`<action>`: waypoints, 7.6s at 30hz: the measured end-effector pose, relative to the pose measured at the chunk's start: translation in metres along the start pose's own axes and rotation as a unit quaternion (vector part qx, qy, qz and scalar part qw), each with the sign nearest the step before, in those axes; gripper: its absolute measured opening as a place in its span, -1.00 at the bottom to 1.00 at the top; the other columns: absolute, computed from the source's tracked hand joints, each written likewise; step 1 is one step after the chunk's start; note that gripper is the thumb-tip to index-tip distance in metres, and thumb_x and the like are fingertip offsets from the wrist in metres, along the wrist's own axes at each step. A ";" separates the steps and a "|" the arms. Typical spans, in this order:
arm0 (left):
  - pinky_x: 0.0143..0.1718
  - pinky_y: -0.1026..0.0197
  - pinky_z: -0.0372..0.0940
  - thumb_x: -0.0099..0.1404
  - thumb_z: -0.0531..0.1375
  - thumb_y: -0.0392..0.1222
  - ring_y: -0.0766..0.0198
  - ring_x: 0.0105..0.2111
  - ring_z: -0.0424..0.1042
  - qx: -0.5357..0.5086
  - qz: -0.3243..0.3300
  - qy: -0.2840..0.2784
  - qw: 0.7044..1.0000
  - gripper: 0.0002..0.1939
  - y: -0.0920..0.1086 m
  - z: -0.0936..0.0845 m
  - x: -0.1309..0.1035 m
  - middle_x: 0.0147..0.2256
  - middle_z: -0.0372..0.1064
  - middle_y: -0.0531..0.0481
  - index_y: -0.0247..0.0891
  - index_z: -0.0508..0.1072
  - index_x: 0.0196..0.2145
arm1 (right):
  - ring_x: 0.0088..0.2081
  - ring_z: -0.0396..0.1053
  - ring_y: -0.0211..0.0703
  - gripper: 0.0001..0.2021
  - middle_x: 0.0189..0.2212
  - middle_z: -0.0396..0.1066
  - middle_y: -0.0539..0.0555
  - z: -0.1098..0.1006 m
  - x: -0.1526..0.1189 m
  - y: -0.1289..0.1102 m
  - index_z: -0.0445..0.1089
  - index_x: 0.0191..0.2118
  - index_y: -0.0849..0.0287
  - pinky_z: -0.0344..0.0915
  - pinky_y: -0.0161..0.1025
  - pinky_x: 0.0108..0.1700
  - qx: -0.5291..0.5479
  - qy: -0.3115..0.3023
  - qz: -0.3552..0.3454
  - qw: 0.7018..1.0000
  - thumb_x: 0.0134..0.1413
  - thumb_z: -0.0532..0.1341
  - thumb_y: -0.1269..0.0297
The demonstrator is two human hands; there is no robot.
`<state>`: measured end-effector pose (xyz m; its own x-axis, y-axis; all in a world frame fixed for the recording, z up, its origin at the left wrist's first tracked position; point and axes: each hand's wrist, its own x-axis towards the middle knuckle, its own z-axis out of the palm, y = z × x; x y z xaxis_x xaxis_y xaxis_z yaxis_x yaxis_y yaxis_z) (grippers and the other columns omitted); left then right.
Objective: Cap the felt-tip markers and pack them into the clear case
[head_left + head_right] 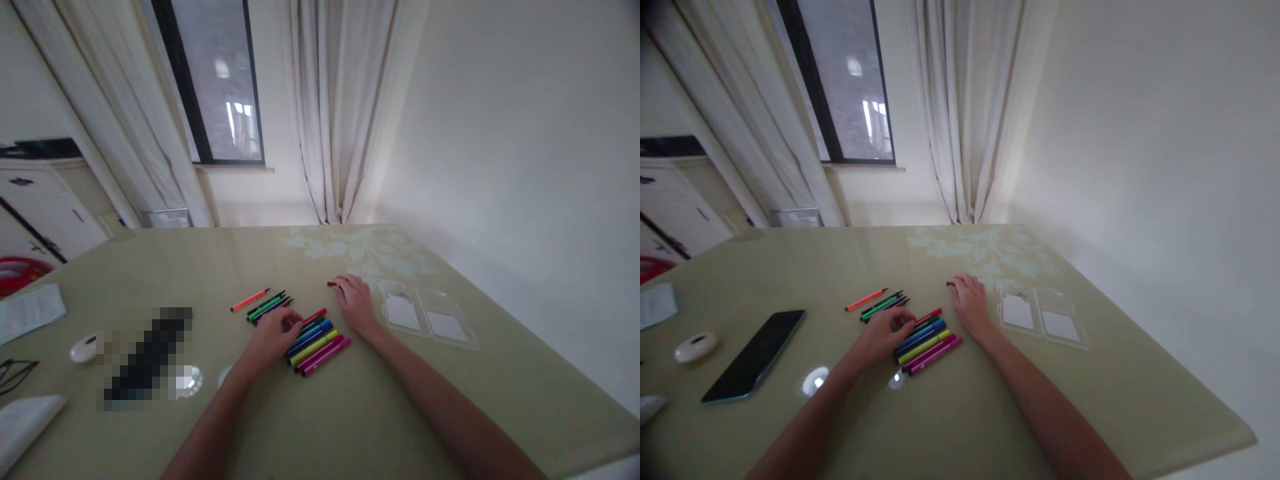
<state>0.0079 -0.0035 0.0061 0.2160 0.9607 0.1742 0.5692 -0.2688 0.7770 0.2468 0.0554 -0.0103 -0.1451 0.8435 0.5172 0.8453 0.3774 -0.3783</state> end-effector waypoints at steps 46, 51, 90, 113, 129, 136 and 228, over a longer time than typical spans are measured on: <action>-0.13 0.16 0.38 0.47 0.14 -0.10 0.17 -0.21 0.55 0.015 0.102 0.054 0.993 -0.76 0.007 0.009 -0.008 -0.22 0.62 0.00 -0.16 0.61 -0.17 | -0.20 0.52 -0.09 -0.87 -0.28 0.60 0.06 -0.036 -0.035 -0.029 0.62 -0.18 0.07 0.40 -0.15 -0.07 0.316 -0.067 -0.017 0.946 0.29 0.29 0.23; -0.13 0.17 0.39 0.46 0.14 -0.09 0.18 -0.21 0.57 0.010 0.097 0.053 0.994 -0.76 0.013 0.009 -0.007 -0.22 0.64 0.01 -0.15 0.62 -0.18 | -0.20 0.54 -0.08 -0.87 -0.27 0.62 0.06 -0.035 -0.035 -0.029 0.62 -0.18 0.06 0.41 -0.15 -0.07 0.321 -0.084 0.007 0.943 0.26 0.31 0.21; -0.17 0.00 0.28 0.51 0.01 -0.16 -0.08 -0.09 0.47 0.446 -0.124 0.135 0.876 -0.72 -0.024 -0.038 -0.008 -0.10 0.50 -0.19 -0.20 0.52 -0.09 | -0.19 0.49 -0.09 -0.87 -0.15 0.58 0.09 -0.030 -0.029 -0.001 0.51 -0.10 0.10 0.38 -0.15 -0.09 0.206 -0.021 0.012 0.978 0.32 0.24 0.26; -0.01 0.03 0.35 0.44 0.15 -0.05 0.08 -0.10 0.50 0.067 0.103 0.105 0.987 -0.78 -0.006 -0.006 0.000 -0.15 0.56 -0.06 -0.13 0.56 -0.12 | -0.07 0.49 -0.02 -0.81 -0.16 0.57 0.14 -0.045 -0.032 -0.021 0.55 -0.04 0.05 0.41 -0.03 0.07 0.222 0.024 -0.088 0.971 0.39 0.19 0.22; -0.05 0.09 0.36 0.46 0.16 -0.10 0.14 -0.16 0.51 0.068 0.134 0.075 0.986 -0.81 0.004 0.000 -0.005 -0.21 0.57 -0.01 -0.12 0.58 -0.16 | -0.08 0.47 -0.07 -0.78 -0.15 0.52 0.13 -0.039 -0.039 -0.025 0.55 0.00 0.03 0.42 -0.11 0.03 0.222 -0.012 -0.138 0.965 0.42 0.16 0.25; -0.10 0.18 0.40 0.46 0.18 -0.10 0.20 -0.19 0.54 0.028 0.131 0.068 0.989 -0.81 0.009 0.005 -0.007 -0.22 0.59 0.01 -0.13 0.59 -0.14 | -0.14 0.49 -0.08 -0.79 -0.20 0.55 0.11 -0.042 -0.037 -0.025 0.58 -0.03 0.02 0.43 -0.14 -0.02 0.226 -0.018 -0.125 0.966 0.40 0.18 0.26; -0.07 0.03 0.38 0.36 0.21 -0.04 0.05 -0.17 0.54 0.103 0.044 0.049 0.992 -0.80 -0.010 -0.009 -0.001 -0.23 0.59 -0.06 -0.15 0.60 -0.25 | 0.22 0.34 0.12 -0.61 0.19 0.44 0.27 -0.020 -0.029 0.004 0.37 0.25 0.21 0.23 0.11 0.26 0.028 -0.051 0.004 0.998 0.39 0.11 0.27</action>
<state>-0.0055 -0.0010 0.0033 0.2005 0.9319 0.3021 0.7037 -0.3516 0.6175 0.2642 0.0247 -0.0113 -0.1930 0.8803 0.4335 0.8174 0.3886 -0.4252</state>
